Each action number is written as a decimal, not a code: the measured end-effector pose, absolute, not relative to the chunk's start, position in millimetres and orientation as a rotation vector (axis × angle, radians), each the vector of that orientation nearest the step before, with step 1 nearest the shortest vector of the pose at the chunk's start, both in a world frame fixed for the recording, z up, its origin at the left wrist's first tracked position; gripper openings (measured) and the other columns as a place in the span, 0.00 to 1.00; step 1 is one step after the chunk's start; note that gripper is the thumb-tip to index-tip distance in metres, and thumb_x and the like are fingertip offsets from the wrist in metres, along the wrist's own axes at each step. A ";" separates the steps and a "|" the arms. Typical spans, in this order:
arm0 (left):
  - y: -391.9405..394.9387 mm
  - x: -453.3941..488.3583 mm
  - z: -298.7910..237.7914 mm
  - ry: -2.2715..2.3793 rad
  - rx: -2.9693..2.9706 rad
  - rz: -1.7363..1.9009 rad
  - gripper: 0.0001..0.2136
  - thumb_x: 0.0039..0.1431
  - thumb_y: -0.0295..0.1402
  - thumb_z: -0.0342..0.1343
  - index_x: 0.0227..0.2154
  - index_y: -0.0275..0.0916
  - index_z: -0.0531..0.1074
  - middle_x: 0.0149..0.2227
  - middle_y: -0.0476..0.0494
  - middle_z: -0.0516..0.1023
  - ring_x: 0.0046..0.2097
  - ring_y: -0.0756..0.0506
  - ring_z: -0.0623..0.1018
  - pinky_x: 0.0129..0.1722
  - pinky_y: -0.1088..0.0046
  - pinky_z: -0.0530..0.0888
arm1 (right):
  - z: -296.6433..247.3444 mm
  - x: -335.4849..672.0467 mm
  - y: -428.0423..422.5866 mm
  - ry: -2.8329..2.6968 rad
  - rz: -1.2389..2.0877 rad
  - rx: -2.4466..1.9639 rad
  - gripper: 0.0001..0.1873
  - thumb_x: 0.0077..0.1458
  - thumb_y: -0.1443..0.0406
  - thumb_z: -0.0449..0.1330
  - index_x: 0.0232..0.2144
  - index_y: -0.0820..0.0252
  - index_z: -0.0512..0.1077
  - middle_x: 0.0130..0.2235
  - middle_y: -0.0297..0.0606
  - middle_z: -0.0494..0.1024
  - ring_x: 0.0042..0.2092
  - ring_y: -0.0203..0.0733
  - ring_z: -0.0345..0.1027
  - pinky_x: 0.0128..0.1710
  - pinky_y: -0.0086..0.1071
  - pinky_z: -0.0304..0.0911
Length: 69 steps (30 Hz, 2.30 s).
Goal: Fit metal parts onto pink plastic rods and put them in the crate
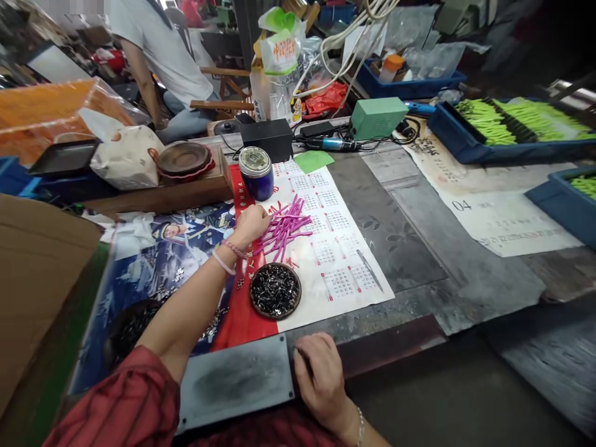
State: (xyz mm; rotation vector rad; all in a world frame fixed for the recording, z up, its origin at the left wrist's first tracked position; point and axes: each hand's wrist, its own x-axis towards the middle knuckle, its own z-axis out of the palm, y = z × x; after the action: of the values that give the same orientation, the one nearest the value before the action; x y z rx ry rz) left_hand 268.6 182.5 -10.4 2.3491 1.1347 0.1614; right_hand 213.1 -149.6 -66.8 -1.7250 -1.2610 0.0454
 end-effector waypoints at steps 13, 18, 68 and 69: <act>15.6 59.7 23.1 0.803 1.672 0.277 0.11 0.63 0.40 0.54 0.30 0.38 0.70 0.28 0.48 0.76 0.32 0.48 0.75 0.33 0.73 0.70 | -59.6 210.3 -150.4 -0.827 0.458 -1.628 0.08 0.63 0.62 0.59 0.43 0.58 0.72 0.35 0.39 0.78 0.33 0.41 0.73 0.33 0.34 0.69; -39.3 4.2 14.9 0.886 1.736 0.219 0.09 0.63 0.37 0.54 0.29 0.38 0.70 0.27 0.50 0.73 0.31 0.49 0.72 0.33 0.74 0.67 | -22.4 190.8 -136.8 -0.627 1.137 -1.311 0.17 0.58 0.52 0.65 0.40 0.58 0.73 0.27 0.31 0.71 0.22 0.32 0.61 0.21 0.25 0.57; -65.9 -104.7 -31.4 1.054 1.104 0.405 0.15 0.64 0.43 0.54 0.44 0.37 0.74 0.28 0.50 0.73 0.27 0.50 0.72 0.27 0.77 0.69 | -10.1 150.8 -22.0 -1.950 0.603 -1.781 0.07 0.66 0.68 0.52 0.41 0.59 0.71 0.41 0.44 0.76 0.44 0.46 0.71 0.45 0.37 0.65; -65.7 -105.3 -32.1 1.055 1.105 0.408 0.15 0.64 0.43 0.54 0.44 0.37 0.74 0.28 0.50 0.73 0.27 0.51 0.72 0.27 0.77 0.70 | -10.9 146.3 -24.7 -1.955 0.616 -1.774 0.07 0.66 0.67 0.52 0.41 0.59 0.71 0.41 0.44 0.76 0.44 0.46 0.70 0.45 0.37 0.65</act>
State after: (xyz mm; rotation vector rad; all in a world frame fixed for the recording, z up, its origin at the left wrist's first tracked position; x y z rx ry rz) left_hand -105.3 -65.7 -32.1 1.1051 1.0553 0.4076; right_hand 146.3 -24.7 -10.9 -1.7738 -1.9553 0.6159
